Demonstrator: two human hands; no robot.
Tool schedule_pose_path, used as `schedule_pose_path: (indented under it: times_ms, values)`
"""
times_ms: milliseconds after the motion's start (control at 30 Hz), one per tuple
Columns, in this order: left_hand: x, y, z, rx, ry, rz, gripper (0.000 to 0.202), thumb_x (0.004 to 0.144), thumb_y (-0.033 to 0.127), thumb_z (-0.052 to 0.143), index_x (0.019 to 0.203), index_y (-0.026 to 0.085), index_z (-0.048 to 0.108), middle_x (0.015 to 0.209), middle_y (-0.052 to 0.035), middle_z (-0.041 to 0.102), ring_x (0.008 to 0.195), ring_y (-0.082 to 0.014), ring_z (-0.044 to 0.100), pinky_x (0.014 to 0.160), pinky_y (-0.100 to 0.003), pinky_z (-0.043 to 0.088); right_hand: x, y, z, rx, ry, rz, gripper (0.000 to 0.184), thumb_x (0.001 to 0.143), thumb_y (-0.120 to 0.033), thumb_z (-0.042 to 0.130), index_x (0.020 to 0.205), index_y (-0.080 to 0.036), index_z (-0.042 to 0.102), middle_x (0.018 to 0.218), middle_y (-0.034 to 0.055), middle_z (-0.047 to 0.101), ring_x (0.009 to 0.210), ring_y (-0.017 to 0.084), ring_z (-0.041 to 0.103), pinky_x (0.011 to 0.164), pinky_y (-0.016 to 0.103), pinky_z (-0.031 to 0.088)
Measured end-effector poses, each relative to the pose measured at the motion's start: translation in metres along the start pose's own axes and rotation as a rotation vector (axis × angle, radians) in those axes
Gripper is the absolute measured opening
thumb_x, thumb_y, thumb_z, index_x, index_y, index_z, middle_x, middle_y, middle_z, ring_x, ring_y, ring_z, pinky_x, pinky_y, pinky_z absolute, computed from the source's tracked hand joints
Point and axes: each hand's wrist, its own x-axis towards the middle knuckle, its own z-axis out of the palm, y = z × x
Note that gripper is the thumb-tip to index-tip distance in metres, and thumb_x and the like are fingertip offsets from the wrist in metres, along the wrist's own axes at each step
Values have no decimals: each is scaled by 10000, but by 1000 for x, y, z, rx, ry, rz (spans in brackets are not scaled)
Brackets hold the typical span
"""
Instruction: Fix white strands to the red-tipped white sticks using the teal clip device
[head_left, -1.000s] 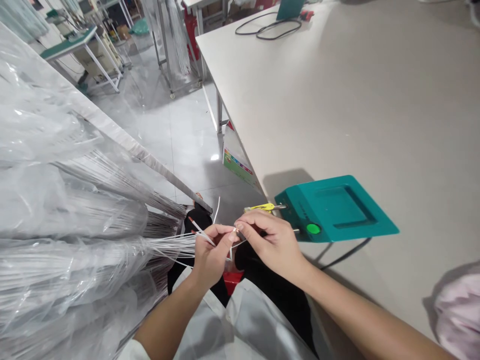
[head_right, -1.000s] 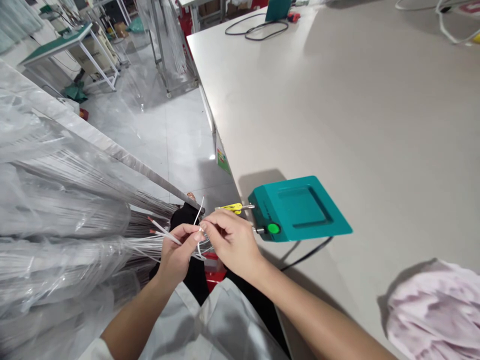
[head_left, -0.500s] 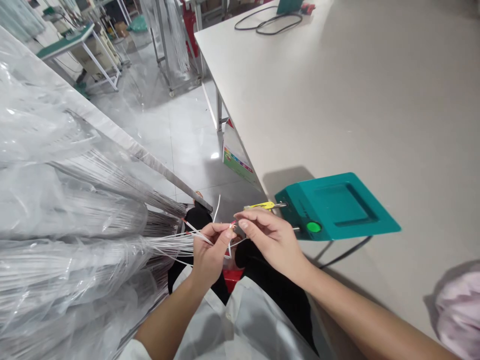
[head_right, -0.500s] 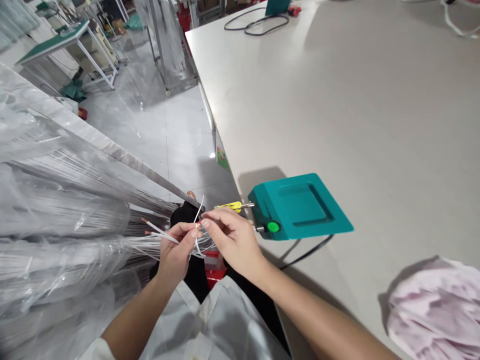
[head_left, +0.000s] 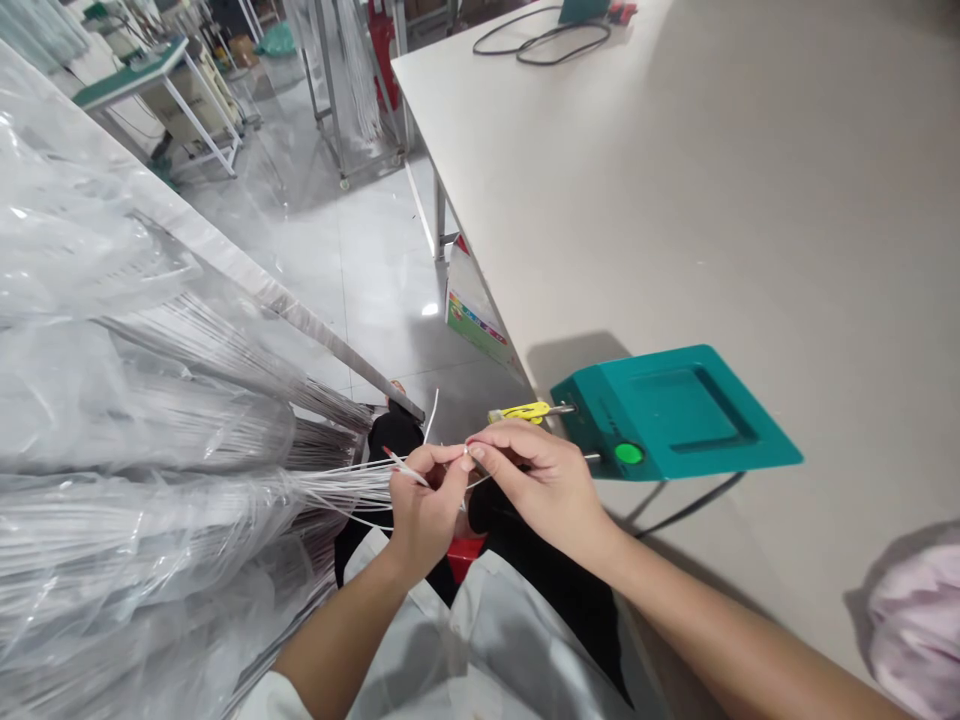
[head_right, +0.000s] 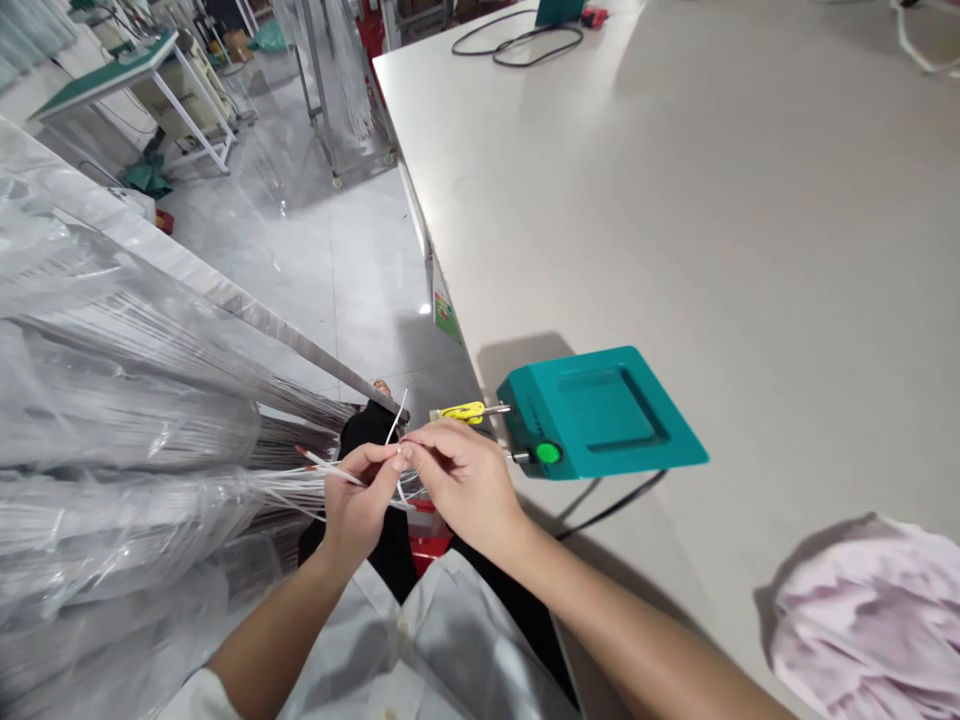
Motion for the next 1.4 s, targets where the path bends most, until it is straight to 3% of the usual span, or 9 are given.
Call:
schedule_pose_path:
  times_ms: [100,200,367,500,600,733,1033,1233,1400]
  values:
    - [1,-3,-6,227,-77,161,65,696,198,641,682,197,705,637,-15,632,541,-112,487,570,-244,392,3,2,-9,-301,-154,-272,177,840,-170,473,811,-190,646,804,65,648,745,164,603,683,302,493]
    - [1,-6,-9,299,-159,150,83,689,181,631,678,195,712,630,-20,631,529,-111,469,561,-245,381,4,4,-15,-442,-272,-304,212,849,-150,428,794,-190,629,792,60,640,720,164,602,647,293,489]
    - [2,4,-5,17,-62,-148,82,661,228,666,664,146,662,582,-7,625,534,-108,529,548,-226,412,0,6,-10,-426,-190,-216,198,864,-187,426,745,-192,584,722,42,621,680,158,592,639,283,484]
    - [5,13,-7,-83,-38,-160,113,640,242,692,656,138,652,612,-13,654,579,-114,575,587,-225,442,-2,3,-9,-437,-177,-191,187,865,-196,412,764,-193,569,735,50,611,680,171,594,616,295,481]
    - [6,11,-8,-62,-40,-157,104,633,234,698,656,139,661,607,-10,653,565,-108,562,570,-219,434,-1,0,-9,-352,-82,-179,140,865,-225,449,902,-202,583,851,63,645,781,183,617,681,306,500]
    - [5,4,-7,0,-64,-144,89,640,218,694,673,139,672,635,-15,654,569,-107,542,561,-216,424,0,1,-7,-305,-127,-235,142,844,-220,506,950,-205,599,867,54,658,764,161,629,671,277,521]
    - [2,3,-11,27,-125,-146,100,686,240,663,734,155,683,567,2,612,551,-121,533,554,-228,431,-1,-1,-8,-762,-177,-547,204,872,-132,399,882,-130,603,838,96,656,681,161,621,540,255,477]
    - [-2,-10,-8,175,-21,12,100,739,242,615,753,154,659,632,-2,614,530,-94,494,530,-216,400,-2,-5,-5,-920,-191,-552,183,844,-106,403,835,-138,583,806,91,633,620,160,583,497,257,410]
    - [-3,-18,-11,365,-9,340,99,784,202,560,795,162,650,683,-14,612,589,-105,522,562,-222,419,0,-10,-5,-722,-248,-277,203,861,-172,373,808,-147,568,771,78,607,604,159,570,515,263,413]
